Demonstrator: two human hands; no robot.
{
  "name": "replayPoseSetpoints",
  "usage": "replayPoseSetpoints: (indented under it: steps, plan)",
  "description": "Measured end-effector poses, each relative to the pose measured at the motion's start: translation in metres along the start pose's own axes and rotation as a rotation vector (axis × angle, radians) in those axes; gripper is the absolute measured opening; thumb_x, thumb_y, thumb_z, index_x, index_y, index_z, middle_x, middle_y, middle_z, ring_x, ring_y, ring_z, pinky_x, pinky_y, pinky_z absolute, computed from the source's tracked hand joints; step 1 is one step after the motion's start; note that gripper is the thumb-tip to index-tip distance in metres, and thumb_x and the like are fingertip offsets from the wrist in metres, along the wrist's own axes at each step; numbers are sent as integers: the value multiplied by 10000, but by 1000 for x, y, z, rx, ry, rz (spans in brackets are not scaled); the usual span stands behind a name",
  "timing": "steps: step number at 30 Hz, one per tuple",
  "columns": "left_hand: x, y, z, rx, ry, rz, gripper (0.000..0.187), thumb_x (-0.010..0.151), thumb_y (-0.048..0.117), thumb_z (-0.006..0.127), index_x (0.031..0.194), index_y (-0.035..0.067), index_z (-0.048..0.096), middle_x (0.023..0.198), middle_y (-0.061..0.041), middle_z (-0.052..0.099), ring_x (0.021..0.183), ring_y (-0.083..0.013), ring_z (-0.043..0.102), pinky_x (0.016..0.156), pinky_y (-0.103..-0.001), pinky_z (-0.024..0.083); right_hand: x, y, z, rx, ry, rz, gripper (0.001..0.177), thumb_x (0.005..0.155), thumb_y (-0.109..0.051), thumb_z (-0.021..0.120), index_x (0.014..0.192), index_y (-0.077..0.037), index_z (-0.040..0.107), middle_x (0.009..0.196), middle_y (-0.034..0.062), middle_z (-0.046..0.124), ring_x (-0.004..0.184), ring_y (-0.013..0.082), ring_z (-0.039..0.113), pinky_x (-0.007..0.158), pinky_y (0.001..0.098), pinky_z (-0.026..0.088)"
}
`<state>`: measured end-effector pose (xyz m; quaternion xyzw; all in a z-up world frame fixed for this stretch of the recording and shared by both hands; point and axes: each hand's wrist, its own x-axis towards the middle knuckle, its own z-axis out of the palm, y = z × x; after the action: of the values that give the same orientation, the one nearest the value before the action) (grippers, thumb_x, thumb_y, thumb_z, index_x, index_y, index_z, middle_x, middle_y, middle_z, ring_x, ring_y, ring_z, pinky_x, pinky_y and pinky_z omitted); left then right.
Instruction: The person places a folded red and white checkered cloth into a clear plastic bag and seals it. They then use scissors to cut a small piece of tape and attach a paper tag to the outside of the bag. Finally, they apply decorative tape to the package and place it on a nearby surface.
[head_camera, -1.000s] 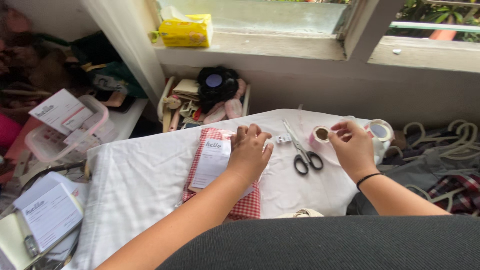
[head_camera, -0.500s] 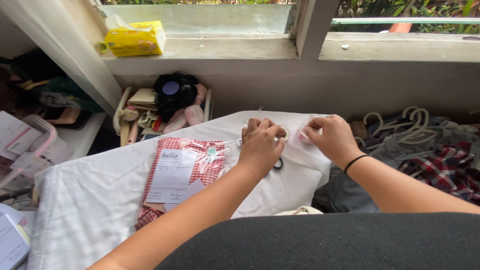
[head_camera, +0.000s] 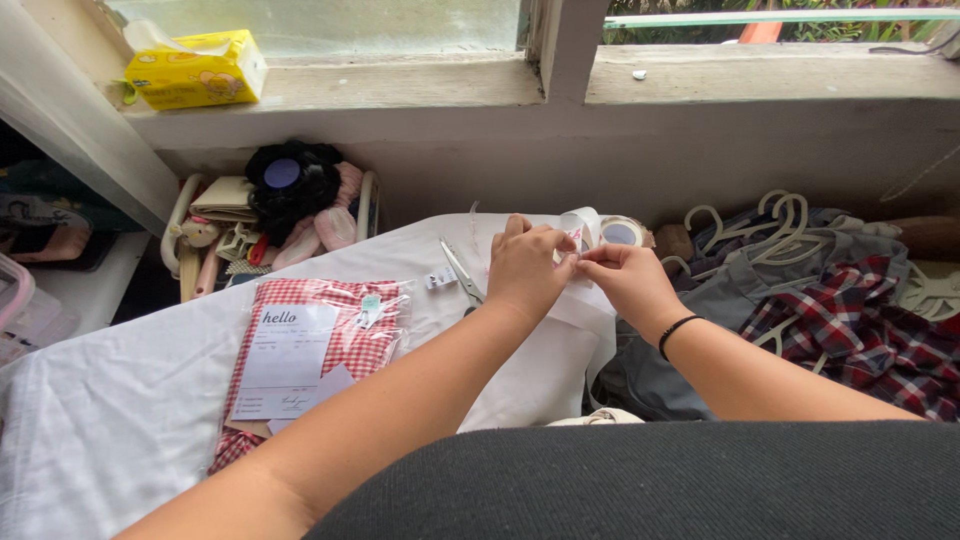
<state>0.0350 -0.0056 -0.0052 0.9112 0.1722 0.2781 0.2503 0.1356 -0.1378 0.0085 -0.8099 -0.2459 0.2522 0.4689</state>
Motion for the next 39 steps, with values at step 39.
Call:
replayPoseSetpoints:
  steps: [39]
  plan:
    - [10,-13,-12,44,-8,175,98,763,228,792,796,137,808,828,43,754,960,-172,603,951,-372,436,18,-11,-3,-172,-95,58,259,948,-259,701,1141,-96,760,1082,93,752,1041,183,694,943,323,530]
